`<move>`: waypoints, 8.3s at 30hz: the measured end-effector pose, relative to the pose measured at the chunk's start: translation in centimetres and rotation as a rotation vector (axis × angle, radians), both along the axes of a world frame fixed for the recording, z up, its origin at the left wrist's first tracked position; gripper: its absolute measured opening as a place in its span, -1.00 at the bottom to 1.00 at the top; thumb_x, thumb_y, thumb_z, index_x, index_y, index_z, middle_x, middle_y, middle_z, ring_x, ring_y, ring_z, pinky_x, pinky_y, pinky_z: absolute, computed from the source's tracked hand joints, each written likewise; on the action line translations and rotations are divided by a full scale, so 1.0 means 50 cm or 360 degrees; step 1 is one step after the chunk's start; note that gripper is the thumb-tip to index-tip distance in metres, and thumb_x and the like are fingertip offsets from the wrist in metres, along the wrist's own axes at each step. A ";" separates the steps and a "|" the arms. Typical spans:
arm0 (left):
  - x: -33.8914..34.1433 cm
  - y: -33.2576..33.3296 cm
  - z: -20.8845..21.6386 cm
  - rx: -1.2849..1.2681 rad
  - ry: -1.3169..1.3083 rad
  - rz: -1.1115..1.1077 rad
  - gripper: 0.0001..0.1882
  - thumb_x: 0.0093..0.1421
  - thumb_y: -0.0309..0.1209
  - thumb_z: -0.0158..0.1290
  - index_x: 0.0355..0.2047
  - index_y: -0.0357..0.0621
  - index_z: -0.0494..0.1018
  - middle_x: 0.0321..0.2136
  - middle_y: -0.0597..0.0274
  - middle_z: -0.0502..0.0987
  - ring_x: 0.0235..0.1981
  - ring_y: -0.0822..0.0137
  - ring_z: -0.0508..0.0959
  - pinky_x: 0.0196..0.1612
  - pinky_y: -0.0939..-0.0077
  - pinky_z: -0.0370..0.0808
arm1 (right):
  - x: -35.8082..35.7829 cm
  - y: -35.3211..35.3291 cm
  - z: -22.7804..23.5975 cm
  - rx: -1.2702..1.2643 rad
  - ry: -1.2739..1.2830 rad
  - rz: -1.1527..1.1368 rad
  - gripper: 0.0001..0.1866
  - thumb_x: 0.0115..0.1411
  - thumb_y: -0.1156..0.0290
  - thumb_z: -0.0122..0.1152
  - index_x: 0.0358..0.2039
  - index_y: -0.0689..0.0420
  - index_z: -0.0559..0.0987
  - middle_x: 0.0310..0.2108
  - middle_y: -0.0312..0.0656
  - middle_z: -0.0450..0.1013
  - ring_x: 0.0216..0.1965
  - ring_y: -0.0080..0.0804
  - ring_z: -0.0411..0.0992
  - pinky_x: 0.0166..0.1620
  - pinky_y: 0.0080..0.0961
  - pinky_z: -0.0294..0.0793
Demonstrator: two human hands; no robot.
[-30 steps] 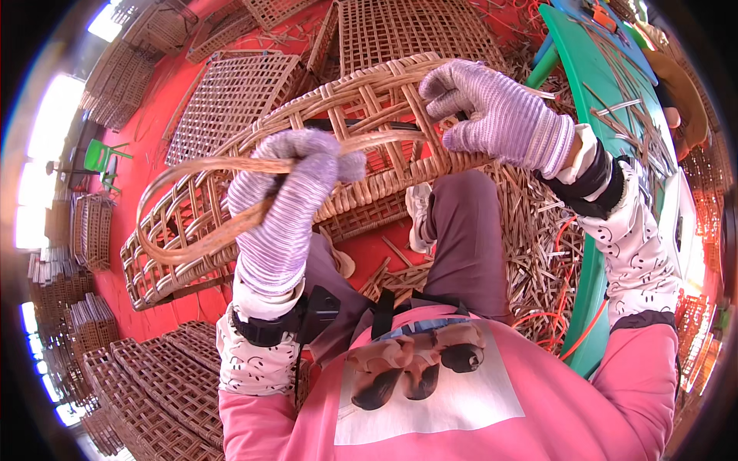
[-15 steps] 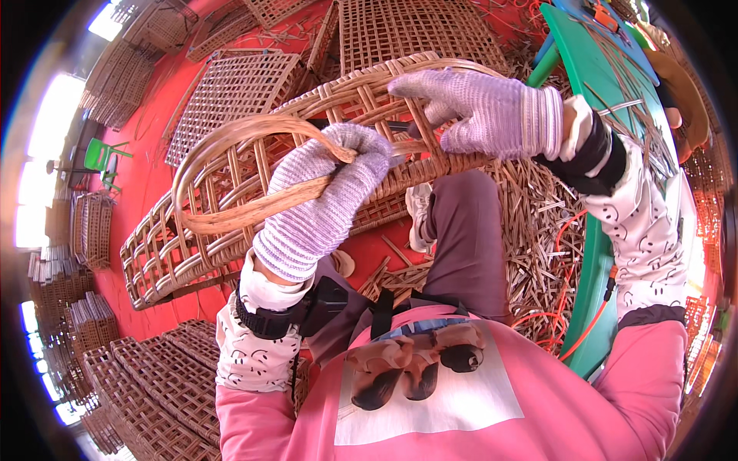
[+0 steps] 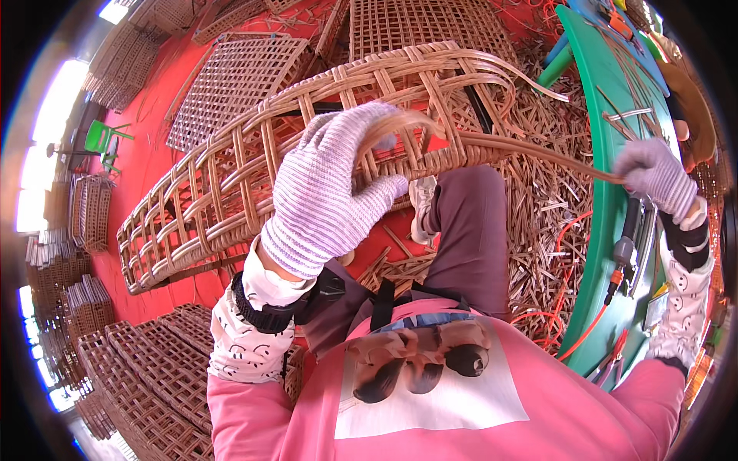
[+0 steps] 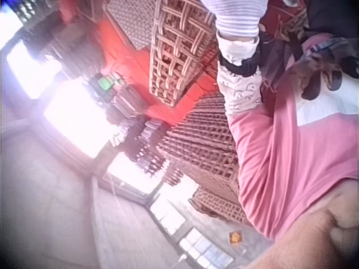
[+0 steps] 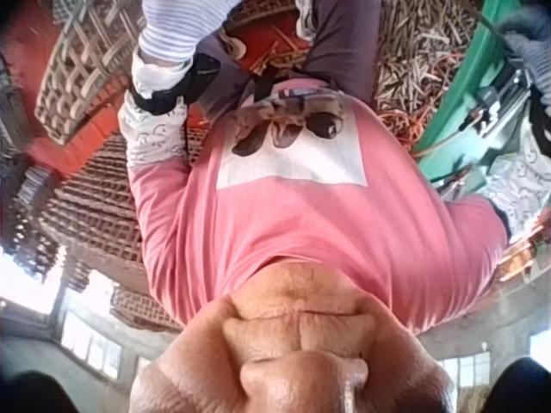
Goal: The recorder is weaving rattan strips into a wooden frame to manufacture furniture components.
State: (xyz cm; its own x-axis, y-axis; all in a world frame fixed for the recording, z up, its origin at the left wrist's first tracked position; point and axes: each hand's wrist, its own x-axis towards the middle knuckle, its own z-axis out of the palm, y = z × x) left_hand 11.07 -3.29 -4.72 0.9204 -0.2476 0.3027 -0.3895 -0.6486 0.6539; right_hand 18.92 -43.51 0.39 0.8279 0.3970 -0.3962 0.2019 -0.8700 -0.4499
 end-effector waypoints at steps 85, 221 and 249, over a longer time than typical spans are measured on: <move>-0.120 0.025 -0.081 0.0705 -0.0959 0.0744 -0.60 -0.18 -0.28 0.28 -0.29 -0.02 0.44 -0.29 0.29 0.42 -0.17 0.18 0.40 -0.06 0.27 0.30 | 0.011 0.209 -0.170 0.1184 0.0394 0.0027 -0.72 0.10 0.21 0.15 -0.45 0.21 0.51 -0.68 -0.38 0.35 -0.64 -0.70 0.32 -0.58 -0.72 0.26; 0.014 -0.142 -0.032 0.0050 -0.0270 0.0054 -0.73 -0.14 -0.47 0.21 -0.37 -0.19 0.47 -0.47 0.15 0.49 -0.43 0.16 0.48 -0.33 0.34 0.41 | -0.060 0.314 -0.425 0.0680 0.0610 0.0237 -0.84 0.03 0.46 0.11 -0.37 0.27 0.51 -0.58 -0.13 0.45 -0.44 -0.31 0.49 -0.36 -0.48 0.48; -0.050 -0.052 -0.031 0.0420 -0.0576 0.0443 -0.74 -0.30 -0.34 0.27 -0.53 -0.05 0.48 -0.45 0.32 0.46 -0.32 0.25 0.46 -0.12 0.36 0.28 | -0.064 0.355 -0.360 0.1452 -0.1201 -0.0161 -0.64 0.24 0.18 -0.17 -0.53 0.17 0.43 -0.72 -0.13 0.34 -0.66 -0.07 0.35 -0.59 -0.28 0.28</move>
State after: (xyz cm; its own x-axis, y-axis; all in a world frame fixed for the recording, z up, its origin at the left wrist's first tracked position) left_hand 8.57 -5.91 -6.30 0.8102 -0.1194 0.5739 -0.3496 -0.8843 0.3096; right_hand 15.73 -25.77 -17.63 0.7746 0.1988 0.6004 0.6305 -0.3174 -0.7084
